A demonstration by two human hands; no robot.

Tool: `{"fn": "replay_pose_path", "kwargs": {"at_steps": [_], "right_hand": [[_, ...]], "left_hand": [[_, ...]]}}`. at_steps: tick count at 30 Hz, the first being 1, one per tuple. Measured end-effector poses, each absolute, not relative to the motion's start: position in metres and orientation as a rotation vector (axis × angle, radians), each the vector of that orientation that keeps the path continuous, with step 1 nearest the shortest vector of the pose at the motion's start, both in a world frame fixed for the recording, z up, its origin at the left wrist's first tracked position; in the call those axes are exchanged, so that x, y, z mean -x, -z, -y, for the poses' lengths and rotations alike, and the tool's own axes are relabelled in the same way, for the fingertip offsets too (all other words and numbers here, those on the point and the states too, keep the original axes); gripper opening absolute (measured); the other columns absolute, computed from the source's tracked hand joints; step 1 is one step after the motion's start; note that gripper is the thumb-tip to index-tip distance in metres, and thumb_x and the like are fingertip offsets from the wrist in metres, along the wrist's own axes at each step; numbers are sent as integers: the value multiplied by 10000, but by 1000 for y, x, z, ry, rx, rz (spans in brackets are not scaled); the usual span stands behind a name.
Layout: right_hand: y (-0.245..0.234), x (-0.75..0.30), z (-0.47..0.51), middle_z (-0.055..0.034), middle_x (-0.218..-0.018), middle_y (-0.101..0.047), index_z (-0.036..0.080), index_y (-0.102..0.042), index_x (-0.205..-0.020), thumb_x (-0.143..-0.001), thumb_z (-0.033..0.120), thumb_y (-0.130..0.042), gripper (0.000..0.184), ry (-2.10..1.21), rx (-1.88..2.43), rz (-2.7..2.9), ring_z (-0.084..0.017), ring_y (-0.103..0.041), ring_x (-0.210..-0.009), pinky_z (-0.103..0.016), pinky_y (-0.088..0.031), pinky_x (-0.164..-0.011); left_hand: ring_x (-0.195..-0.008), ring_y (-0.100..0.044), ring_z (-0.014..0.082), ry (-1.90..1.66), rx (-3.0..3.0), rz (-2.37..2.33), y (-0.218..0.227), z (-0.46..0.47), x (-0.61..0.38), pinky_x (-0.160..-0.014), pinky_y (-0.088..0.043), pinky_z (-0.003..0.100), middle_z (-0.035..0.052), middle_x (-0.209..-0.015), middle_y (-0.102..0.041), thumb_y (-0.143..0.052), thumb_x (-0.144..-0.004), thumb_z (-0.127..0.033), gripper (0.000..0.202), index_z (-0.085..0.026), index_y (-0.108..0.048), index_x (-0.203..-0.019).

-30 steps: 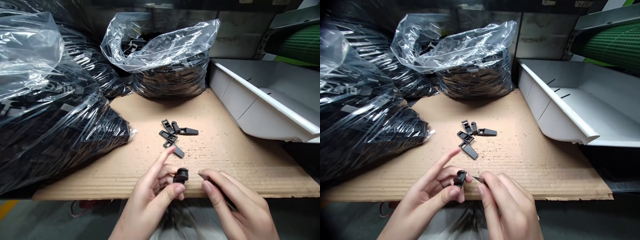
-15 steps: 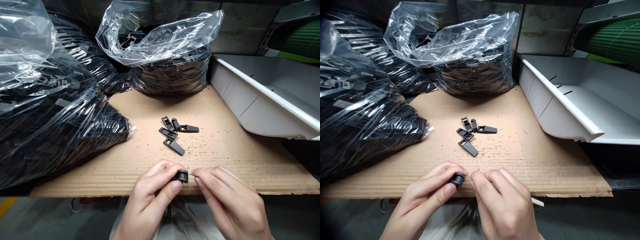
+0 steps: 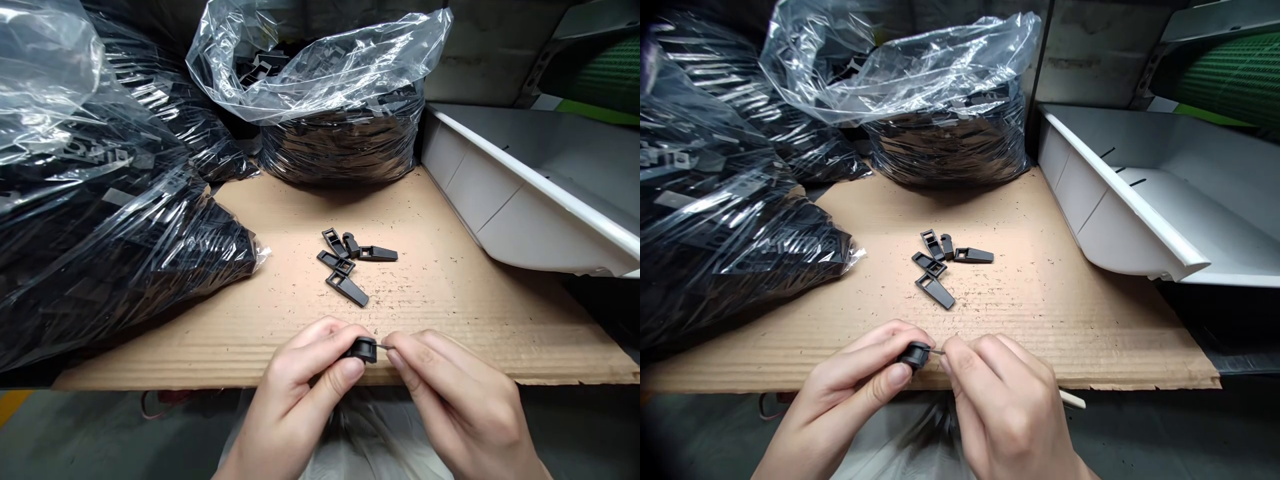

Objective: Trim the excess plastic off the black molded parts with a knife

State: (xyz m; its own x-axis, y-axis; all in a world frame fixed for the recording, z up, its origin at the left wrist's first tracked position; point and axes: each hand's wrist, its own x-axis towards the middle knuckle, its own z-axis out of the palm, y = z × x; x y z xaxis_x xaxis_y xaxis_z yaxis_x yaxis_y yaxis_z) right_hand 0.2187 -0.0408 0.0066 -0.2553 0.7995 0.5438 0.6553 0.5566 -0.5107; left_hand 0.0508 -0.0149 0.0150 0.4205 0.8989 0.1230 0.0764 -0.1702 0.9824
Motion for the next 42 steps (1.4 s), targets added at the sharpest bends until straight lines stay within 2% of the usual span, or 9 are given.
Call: {"fn": "replay_pose_path", "kwargs": {"at_steps": [3, 8, 14, 18, 21, 25, 28, 33, 42], "right_hand": [[-10, -219, 39, -50, -690, -605, 129, -592, -949, -801, 57, -484, 197, -268, 1192, 1982, -147, -576, -605, -251, -449, -540], [-21, -221, 34, 44, -574, -544, 199, -578, -689, -814, 114, -470, 186, -740, 1216, 1900, -82, -535, -507, -165, -468, -549], [-28, -223, 32, 66, -676, -597, 245, -628, -821, -805, 66, -473, 237, -939, 1131, 1857, -70, -566, -616, -140, -453, -633], [-34, -232, 23, 62, -512, -448, 184, -629, -772, -854, 200, -449, 199, -1531, 1108, 1809, -58, -420, -458, -152, -354, -435], [-40, -238, 17, 71, -477, -393, 152, -613, -764, -857, 254, -442, 220, -1913, 1008, 1722, -45, -340, -415, -153, -315, -409], [-36, -236, 26, 62, -511, -455, 187, -559, -699, -861, 227, -433, 209, -1318, 1205, 1811, -58, -415, -444, -158, -337, -427], [-26, -229, 37, 50, -591, -520, 204, -532, -708, -853, 179, -433, 178, -858, 1348, 1808, -77, -505, -531, -167, -383, -504], [-17, -222, 44, 46, -604, -507, 203, -484, -683, -857, 164, -406, 194, -823, 1361, 1809, -83, -504, -541, -180, -384, -525], [-18, -223, 40, 44, -587, -496, 199, -486, -669, -865, 184, -393, 217, -843, 1378, 1844, -89, -491, -529, -189, -374, -510]], "left_hand": [[-821, -530, 113, -935, -1597, -888, -14, 15, -50, -718, -414, 158, -34, -850, -564, -475, -850, -90, 234, -268, -621, -892], [-893, -522, 102, -926, -1674, -842, -12, 16, -48, -785, -400, 147, -46, -926, -549, -456, -860, -74, 299, -310, -599, -975], [-893, -523, 99, -914, -1702, -864, -13, 16, -47, -779, -404, 140, -45, -921, -542, -461, -853, -66, 273, -288, -592, -944], [-884, -548, 123, -910, -1769, -849, -15, 15, -46, -769, -425, 168, -18, -919, -564, -479, -835, -57, 236, -242, -606, -911], [-918, -548, 121, -953, -1881, -880, -12, 16, -44, -793, -420, 164, -11, -968, -570, -488, -825, -46, 266, -242, -600, -965], [-993, -520, 111, -1063, -2043, -989, -2, 17, -44, -865, -395, 166, -21, -1063, -570, -492, -815, -25, 351, -253, -555, -1075], [-999, -521, 113, -1228, -2180, -987, 5, 17, -46, -907, -374, 182, 4, -1063, -589, -501, -803, -8, 343, -170, -542, -1103], [-999, -519, 158, -1317, -2314, -860, 10, 16, -47, -881, -411, 253, 63, -1059, -586, -499, -752, 83, 352, -60, -567, -1067], [-1016, -494, 182, -1311, -2332, -825, 10, 15, -45, -855, -423, 290, 77, -1078, -569, -500, -748, 95, 363, -45, -565, -1077]]}}
